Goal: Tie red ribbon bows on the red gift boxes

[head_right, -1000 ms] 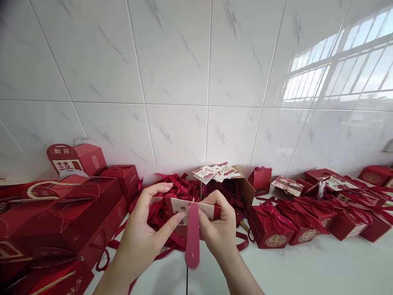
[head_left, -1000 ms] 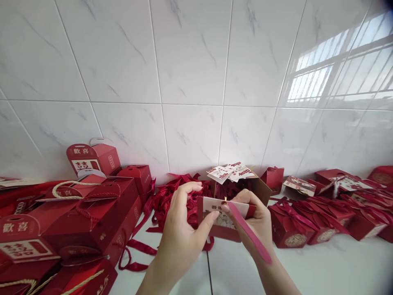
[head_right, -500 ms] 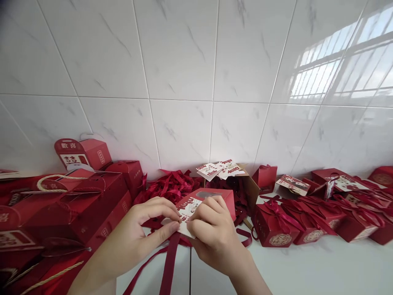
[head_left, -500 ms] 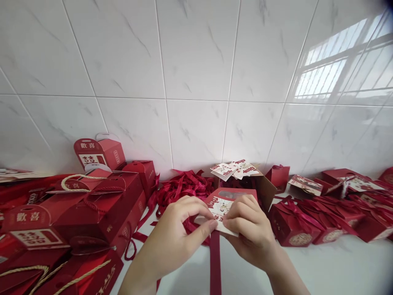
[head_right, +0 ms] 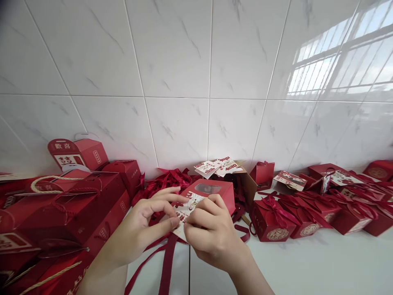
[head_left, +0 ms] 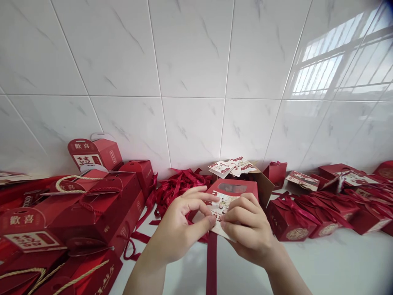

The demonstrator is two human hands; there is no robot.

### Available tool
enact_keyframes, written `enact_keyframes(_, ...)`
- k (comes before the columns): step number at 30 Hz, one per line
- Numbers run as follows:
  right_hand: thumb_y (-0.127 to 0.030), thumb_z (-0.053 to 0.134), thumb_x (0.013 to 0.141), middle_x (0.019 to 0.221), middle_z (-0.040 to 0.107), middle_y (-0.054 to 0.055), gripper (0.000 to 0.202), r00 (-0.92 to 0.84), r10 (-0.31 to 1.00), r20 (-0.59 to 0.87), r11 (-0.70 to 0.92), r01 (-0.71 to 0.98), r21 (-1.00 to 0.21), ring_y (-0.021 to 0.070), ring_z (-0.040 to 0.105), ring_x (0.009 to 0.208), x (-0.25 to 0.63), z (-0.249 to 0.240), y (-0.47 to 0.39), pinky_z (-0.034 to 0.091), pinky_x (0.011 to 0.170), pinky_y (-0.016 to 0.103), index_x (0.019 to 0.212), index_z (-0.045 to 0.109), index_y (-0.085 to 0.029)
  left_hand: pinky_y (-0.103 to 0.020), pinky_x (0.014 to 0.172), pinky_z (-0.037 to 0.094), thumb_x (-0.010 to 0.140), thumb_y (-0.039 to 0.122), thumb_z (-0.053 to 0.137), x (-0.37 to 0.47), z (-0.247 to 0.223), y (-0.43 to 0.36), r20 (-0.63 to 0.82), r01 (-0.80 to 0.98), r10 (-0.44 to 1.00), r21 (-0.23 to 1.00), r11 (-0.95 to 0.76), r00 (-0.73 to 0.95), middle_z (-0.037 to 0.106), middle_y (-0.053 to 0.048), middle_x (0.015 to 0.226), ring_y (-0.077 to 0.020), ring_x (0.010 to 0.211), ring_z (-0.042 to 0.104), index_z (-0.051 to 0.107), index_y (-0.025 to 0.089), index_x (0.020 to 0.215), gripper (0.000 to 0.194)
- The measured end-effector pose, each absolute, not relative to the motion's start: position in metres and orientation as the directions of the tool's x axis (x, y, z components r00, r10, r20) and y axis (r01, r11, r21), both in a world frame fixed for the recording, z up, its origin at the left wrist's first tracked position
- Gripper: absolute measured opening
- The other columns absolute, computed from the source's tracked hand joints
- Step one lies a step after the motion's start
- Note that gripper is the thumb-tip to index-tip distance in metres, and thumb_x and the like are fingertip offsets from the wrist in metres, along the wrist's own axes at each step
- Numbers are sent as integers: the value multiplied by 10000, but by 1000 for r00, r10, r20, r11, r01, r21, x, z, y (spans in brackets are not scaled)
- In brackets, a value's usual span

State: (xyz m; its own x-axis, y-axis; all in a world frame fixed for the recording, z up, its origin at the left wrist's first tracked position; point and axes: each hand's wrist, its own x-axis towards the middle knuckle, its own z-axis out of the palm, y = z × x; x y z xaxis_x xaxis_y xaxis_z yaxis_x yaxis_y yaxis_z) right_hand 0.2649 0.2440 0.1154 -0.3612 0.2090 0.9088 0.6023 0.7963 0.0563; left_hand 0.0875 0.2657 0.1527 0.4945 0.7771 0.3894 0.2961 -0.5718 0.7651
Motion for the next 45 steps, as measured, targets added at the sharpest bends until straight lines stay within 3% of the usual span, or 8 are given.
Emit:
enact_keyframes(5,-1,536,790,667,575,-5,211,-295,243,924,775,632,-2,133,456,660,269,116,246,316,641,317,704,496,-189,-531,1094,284,845,315,590,77,151,268,452,390,763,669,-632,461,558,-11,1329,-270,1329,377,672,274,857,92)
enact_keyframes(11,-97,576,833,640,498,-9,204,-136,394,909,663,727,-178,128,379,631,274,119,248,276,598,293,686,466,-188,-378,1017,433,784,234,686,52,159,264,620,419,553,365,-831,557,590,-39,1243,-218,1211,499,612,294,1068,300)
enact_keyframes(15,-148,585,852,621,455,-14,258,-148,470,870,651,724,-228,127,359,622,269,118,247,257,593,291,654,424,-184,-313,910,505,773,182,697,56,166,258,631,196,333,279,-940,701,675,-33,1080,-196,1045,605,669,280,1005,253)
enact_keyframes(20,-75,589,811,634,492,-11,228,-260,459,850,718,672,-183,129,373,643,260,118,243,255,609,285,670,442,-178,-251,701,556,839,90,578,77,157,254,783,147,514,496,-856,352,690,-8,828,-148,773,668,631,233,958,193)
enact_keyframes(24,-37,570,797,634,519,-10,215,-293,416,861,747,650,-140,133,388,657,257,119,239,263,627,284,680,459,-179,-218,608,556,782,69,645,85,145,258,819,145,572,561,-815,42,667,36,771,-114,645,646,445,264,1238,535)
enact_keyframes(28,-40,543,807,640,520,-9,203,-304,407,861,753,645,-128,133,395,647,257,121,237,262,625,286,685,471,-185,-241,704,553,768,-3,616,77,143,263,907,195,375,339,-920,191,693,-5,929,-131,775,655,601,268,1147,467)
enact_keyframes(34,-76,524,839,646,525,-6,196,-319,384,866,774,624,-113,133,382,635,258,123,233,264,613,288,688,477,-191,-325,879,520,770,-6,584,71,152,267,887,251,335,262,-932,319,671,-24,964,-184,966,628,701,286,1019,401)
enact_keyframes(45,-43,548,823,666,546,-4,191,-275,396,876,768,622,-152,133,405,656,260,123,232,282,630,298,708,502,-188,-258,681,529,849,136,576,78,153,262,606,33,648,718,-695,461,666,-41,837,-155,756,645,684,217,943,164)
